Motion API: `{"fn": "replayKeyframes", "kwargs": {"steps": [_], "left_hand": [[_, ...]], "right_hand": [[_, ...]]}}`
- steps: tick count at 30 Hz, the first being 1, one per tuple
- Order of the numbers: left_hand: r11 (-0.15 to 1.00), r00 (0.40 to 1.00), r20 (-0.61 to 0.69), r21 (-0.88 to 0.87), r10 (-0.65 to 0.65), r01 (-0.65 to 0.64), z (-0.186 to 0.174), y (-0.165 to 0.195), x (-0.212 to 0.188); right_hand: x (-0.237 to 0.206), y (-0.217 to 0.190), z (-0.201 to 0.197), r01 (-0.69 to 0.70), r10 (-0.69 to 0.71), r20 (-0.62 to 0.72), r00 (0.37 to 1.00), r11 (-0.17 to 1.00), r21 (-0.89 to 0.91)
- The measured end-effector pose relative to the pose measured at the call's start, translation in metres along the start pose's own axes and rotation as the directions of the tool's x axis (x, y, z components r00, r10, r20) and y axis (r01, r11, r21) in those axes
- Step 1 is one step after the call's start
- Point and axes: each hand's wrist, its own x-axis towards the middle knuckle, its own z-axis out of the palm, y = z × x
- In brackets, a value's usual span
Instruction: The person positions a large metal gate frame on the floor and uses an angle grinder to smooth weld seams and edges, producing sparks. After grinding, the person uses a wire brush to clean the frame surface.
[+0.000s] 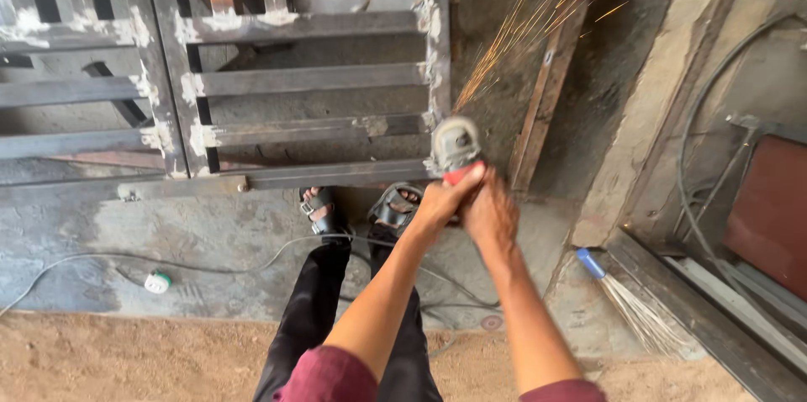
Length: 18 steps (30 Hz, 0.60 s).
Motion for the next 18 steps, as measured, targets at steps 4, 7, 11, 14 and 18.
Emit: {"fn": "replayKeyframes", "kwargs": {"steps": [4, 7, 11, 14, 18], "left_hand": [[1.0, 0.999, -0.038, 0.004, -0.022, 0.023, -0.001, 0.012, 0.015], [0.999, 0.999, -0.041, -0.052, 0.012, -0.014, -0.003, 0.02, 0.019], [0.994, 0.997, -0.031, -0.082, 0.072, -0.074, -0.007, 0.017, 0.03], [0.995, 0.995, -0.036, -0.017, 0.095, -0.095, -0.009, 0.009, 0.041], [0.995, 0.997, -0.022, -0.055, 0.08, -0.081, -0.012, 0.004, 0.048]], "right_hand": [[0.021, -0.01, -0.004, 0.078, -0.079, -0.001, 0.997, 0.993, -0.087], [0.029, -0.016, -0.004, 0.052, -0.048, 0.041, 0.998, 0.993, -0.102], [0.036, -0.021, -0.003, 0.089, -0.08, 0.057, 0.995, 0.98, -0.177], [0.042, -0.018, 0.003, 0.096, -0.086, 0.061, 0.994, 0.977, -0.191], [0.046, -0.014, 0.01, 0.176, -0.18, 0.003, 0.984, 0.963, -0.205]]}}
